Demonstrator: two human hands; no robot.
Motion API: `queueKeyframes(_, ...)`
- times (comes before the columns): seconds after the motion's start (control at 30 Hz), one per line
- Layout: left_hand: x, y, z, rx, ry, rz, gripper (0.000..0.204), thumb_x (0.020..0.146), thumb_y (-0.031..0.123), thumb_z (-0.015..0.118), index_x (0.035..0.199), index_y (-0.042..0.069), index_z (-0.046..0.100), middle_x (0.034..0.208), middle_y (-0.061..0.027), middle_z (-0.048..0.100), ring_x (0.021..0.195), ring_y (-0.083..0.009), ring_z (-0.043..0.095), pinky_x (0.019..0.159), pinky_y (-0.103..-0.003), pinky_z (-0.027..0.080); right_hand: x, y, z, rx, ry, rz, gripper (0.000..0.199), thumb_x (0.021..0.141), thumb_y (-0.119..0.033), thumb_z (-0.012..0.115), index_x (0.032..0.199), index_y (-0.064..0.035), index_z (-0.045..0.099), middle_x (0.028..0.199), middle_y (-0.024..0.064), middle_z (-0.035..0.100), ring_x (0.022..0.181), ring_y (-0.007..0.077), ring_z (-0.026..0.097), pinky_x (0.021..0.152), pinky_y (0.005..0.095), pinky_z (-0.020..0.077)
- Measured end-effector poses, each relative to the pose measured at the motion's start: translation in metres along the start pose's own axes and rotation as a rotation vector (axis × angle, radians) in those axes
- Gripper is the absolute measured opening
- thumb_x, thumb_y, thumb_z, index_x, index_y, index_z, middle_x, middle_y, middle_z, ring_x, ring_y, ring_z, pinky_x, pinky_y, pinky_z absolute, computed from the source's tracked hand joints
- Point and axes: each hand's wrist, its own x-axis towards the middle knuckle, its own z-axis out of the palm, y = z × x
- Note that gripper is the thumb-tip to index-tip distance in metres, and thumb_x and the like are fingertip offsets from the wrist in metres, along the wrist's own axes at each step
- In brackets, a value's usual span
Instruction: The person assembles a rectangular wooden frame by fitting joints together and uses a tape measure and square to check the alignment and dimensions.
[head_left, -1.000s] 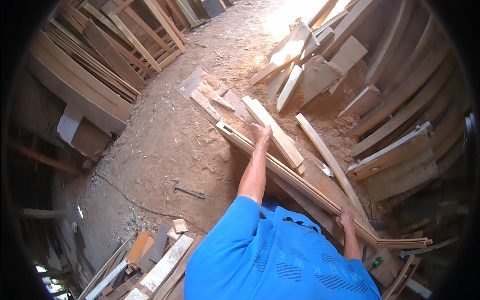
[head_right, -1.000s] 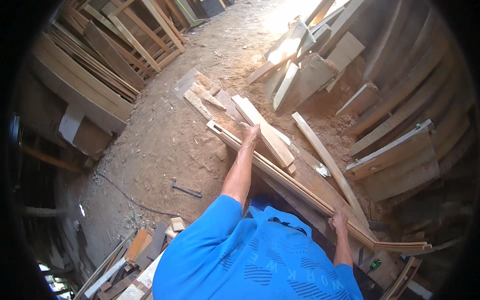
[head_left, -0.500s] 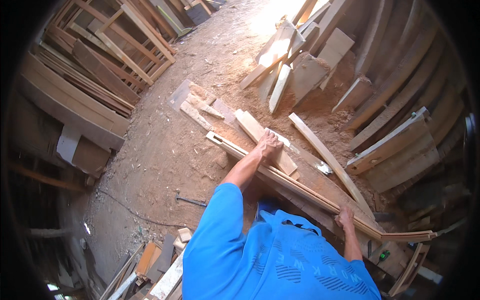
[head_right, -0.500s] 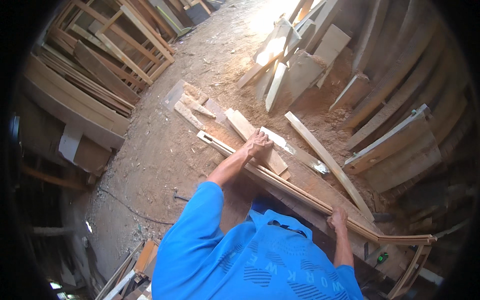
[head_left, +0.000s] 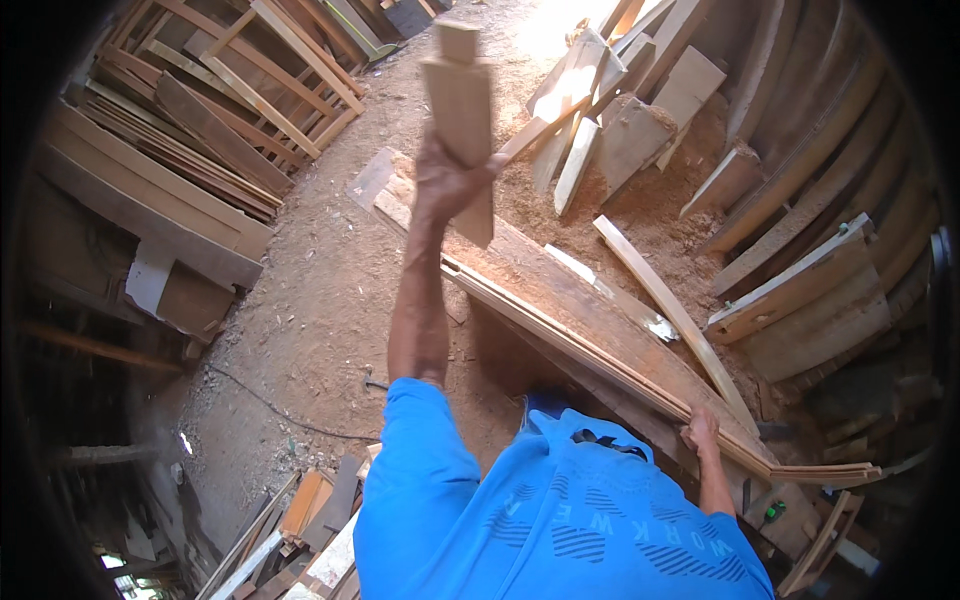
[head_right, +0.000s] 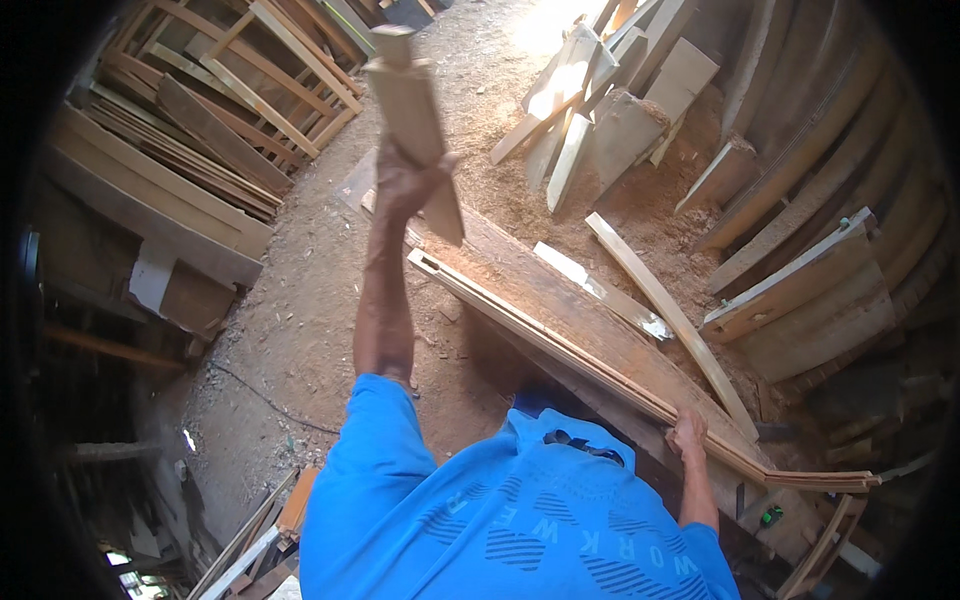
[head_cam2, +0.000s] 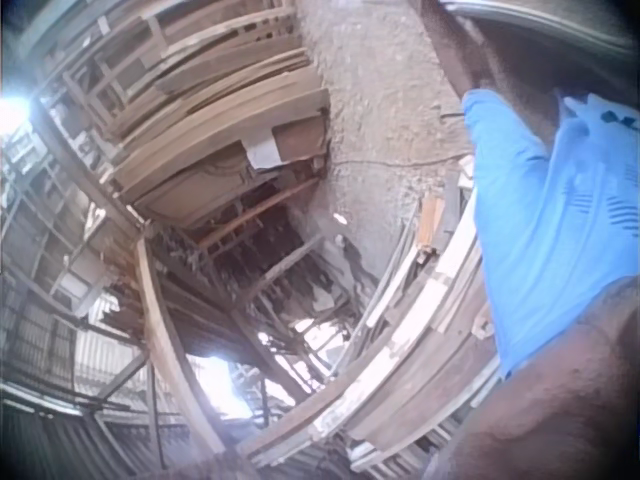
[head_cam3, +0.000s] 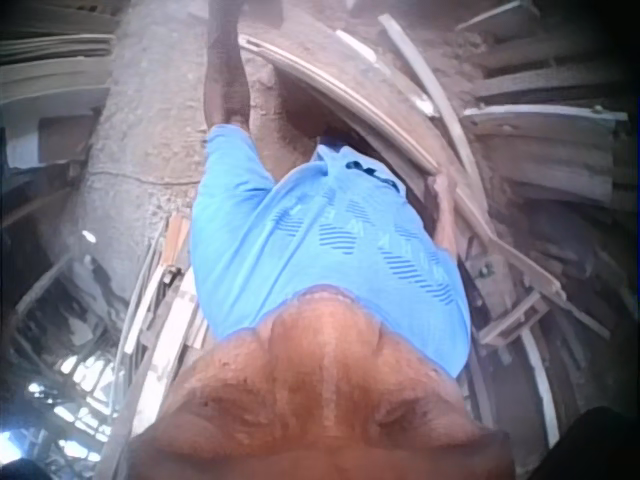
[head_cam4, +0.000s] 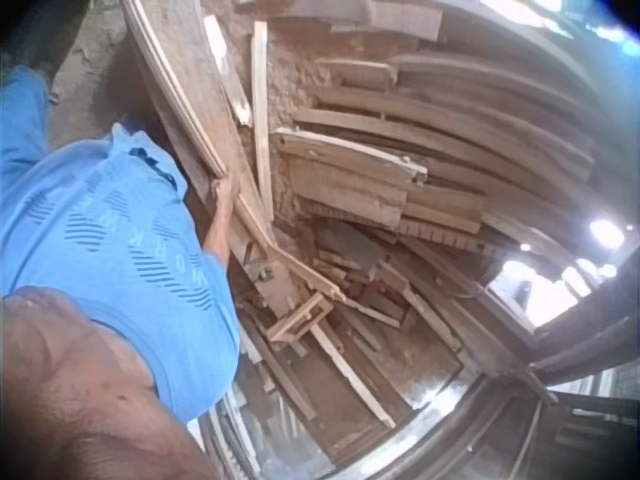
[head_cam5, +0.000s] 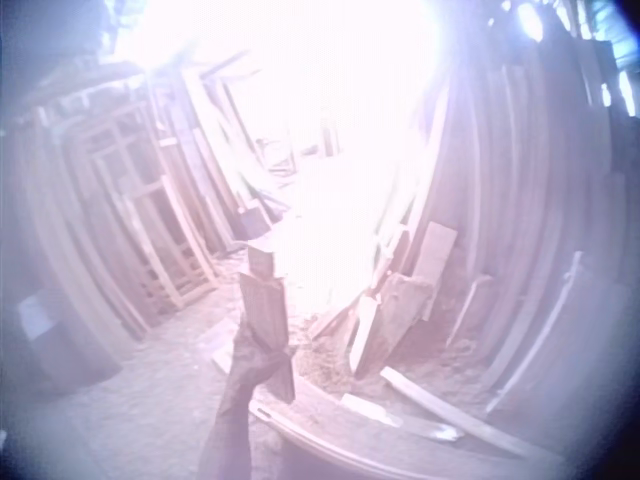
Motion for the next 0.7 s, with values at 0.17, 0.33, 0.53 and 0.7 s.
queueKeyframes(0.17, -0.015, -0.057, -0.053, 0.059, 0.109, -0.134, 0.065, 0.072, 0.009, 0.083, 0.124, 0.0, 0.046, 0.104, -0.0182, 0.065, 0.093, -0.029, 0.068, 0.08, -0.04, 0.062, 0.001, 0.0, 0.0, 0.052, 0.029, -0.017, 0.027, 0.059, -0.001, 0.058, 0.086, -0.0006, 0.064, 0.086, 0.0278, 0.064, 0.09, 0.0467, 0.062, 0.079, 0.0531, 0.0486)
queueKeyframes(0.33, -0.025, -0.115, -0.055, -0.079, 0.186, -0.059, 0.066, 0.07, 0.006, 0.085, 0.123, 0.001, 0.047, 0.103, -0.0116, 0.064, 0.09, -0.0179, 0.065, 0.078, -0.032, 0.057, 0.0, -0.007, -0.007, 0.04, 0.008, -0.009, 0.028, 0.062, -0.003, 0.061, 0.089, -0.0012, 0.065, 0.087, 0.0275, 0.065, 0.092, 0.0463, 0.062, 0.081, 0.0523, 0.0491)
queueKeyframes(0.53, -0.029, -0.116, -0.057, -0.142, 0.169, -0.052, 0.059, 0.073, 0.002, 0.083, 0.121, 0.001, 0.048, 0.101, -0.0092, 0.063, 0.089, -0.0162, 0.063, 0.078, -0.03, 0.056, -0.002, -0.006, -0.009, 0.004, -0.063, 0.046, 0.042, 0.063, -0.008, 0.075, 0.104, -0.0049, 0.067, 0.096, 0.0242, 0.067, 0.097, 0.0424, 0.064, 0.086, 0.0495, 0.05)
queueKeyframes(0.7, -0.025, -0.136, -0.074, -0.168, 0.187, 0.001, 0.056, 0.073, -0.001, 0.081, 0.12, 0.002, 0.05, 0.1, -0.0071, 0.062, 0.089, -0.0149, 0.063, 0.077, -0.03, 0.056, 0.0, -0.005, -0.008, 0.015, -0.039, 0.017, 0.043, 0.063, -0.01, 0.075, 0.105, -0.0049, 0.066, 0.098, 0.0236, 0.067, 0.098, 0.0418, 0.064, 0.087, 0.0497, 0.0499)
